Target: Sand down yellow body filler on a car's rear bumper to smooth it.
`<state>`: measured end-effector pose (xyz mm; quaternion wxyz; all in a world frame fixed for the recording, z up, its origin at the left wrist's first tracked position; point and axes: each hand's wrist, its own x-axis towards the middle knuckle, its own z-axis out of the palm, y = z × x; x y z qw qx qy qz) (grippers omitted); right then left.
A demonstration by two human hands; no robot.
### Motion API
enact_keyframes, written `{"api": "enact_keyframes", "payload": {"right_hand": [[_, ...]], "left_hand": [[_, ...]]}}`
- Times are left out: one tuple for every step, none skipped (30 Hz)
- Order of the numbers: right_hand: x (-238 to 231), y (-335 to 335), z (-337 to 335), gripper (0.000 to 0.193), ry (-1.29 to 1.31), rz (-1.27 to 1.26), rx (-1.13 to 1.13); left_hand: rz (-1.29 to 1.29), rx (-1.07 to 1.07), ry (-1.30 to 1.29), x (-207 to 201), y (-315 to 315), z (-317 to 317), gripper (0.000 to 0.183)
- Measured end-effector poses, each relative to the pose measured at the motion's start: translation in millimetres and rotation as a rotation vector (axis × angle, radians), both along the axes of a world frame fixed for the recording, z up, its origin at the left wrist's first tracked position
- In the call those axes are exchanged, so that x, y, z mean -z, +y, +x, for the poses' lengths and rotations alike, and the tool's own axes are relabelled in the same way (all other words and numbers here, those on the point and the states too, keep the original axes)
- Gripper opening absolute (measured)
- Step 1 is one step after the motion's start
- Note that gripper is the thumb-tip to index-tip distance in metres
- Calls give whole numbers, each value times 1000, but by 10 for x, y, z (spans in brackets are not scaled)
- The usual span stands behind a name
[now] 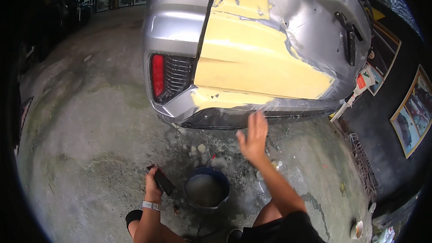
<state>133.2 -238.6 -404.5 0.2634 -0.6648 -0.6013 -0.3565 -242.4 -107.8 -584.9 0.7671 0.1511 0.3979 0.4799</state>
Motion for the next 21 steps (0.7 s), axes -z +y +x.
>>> {"api": "enact_keyframes", "payload": {"right_hand": [[269, -140, -209, 82, 41, -36, -49], [556, -284, -444, 80, 90, -74, -100], [825, -446, -625, 78, 172, -234, -160], [1095, -578, -791, 76, 255, -389, -225], [1402, -654, -981, 75, 320, -472, -261], [1701, -747, -1097, 74, 380, -554, -287], [2044, -895, -1105, 69, 451, -626, -240], [2285, -973, -1098, 64, 527, -698, -199], [2326, -943, -1135, 64, 545, -694, -203], [2308, -902, -1173, 57, 490, -811, -141], [2288, -889, -1199, 53, 434, -931, -77], [2269, -867, -1208, 53, 454, -931, -83], [2245, -870, -1226, 49, 430, -940, -24], [2225, -865, -1250, 47, 406, -950, 31], [2205, -861, -1272, 47, 427, -957, 20], [2189, -835, -1254, 43, 436, -1047, 32], [2176, -811, -1245, 40, 443, -1139, 42], [2164, -789, -1249, 40, 456, -1143, 25], [2181, -798, -1222, 35, 478, -1140, 60], [2198, -800, -1215, 31, 498, -1140, 86], [2213, -805, -1195, 31, 509, -1147, 73]], "left_hand": [[0, 5, 3, -24, -18, 50, 26], [34, 27, -11, -42, -42, 65, 27], [67, 52, -26, -51, -64, 84, 28], [69, 58, -16, 2, -75, 87, 28], [93, 115, -13, 116, -71, 62, 32], [116, 183, -17, 176, -63, 96, 35], [120, 206, -17, 141, -95, 230, 35], [109, 254, 2, 91, -175, 360, 41], [95, 288, 35, 68, -247, 413, 47], [95, 290, 53, 43, -301, 457, 47], [83, 365, 45, 21, -371, 510, 51], [69, 440, 37, 7, -428, 574, 55], [64, 485, 62, -5, -489, 622, 63], [53, 486, 83, -25, -547, 682, 63], [79, 521, 115, -40, -608, 748, 65], [108, 553, 144, -44, -657, 816, 67], [98, 579, 172, -7, -687, 878, 68], [90, 573, 190, 15, -739, 942, 68], [82, 573, 193, 6, -801, 1072, 65], [72, 565, 201, 20, -861, 1151, 62], [62, 560, 215, 69, -900, 1218, 62]]}}
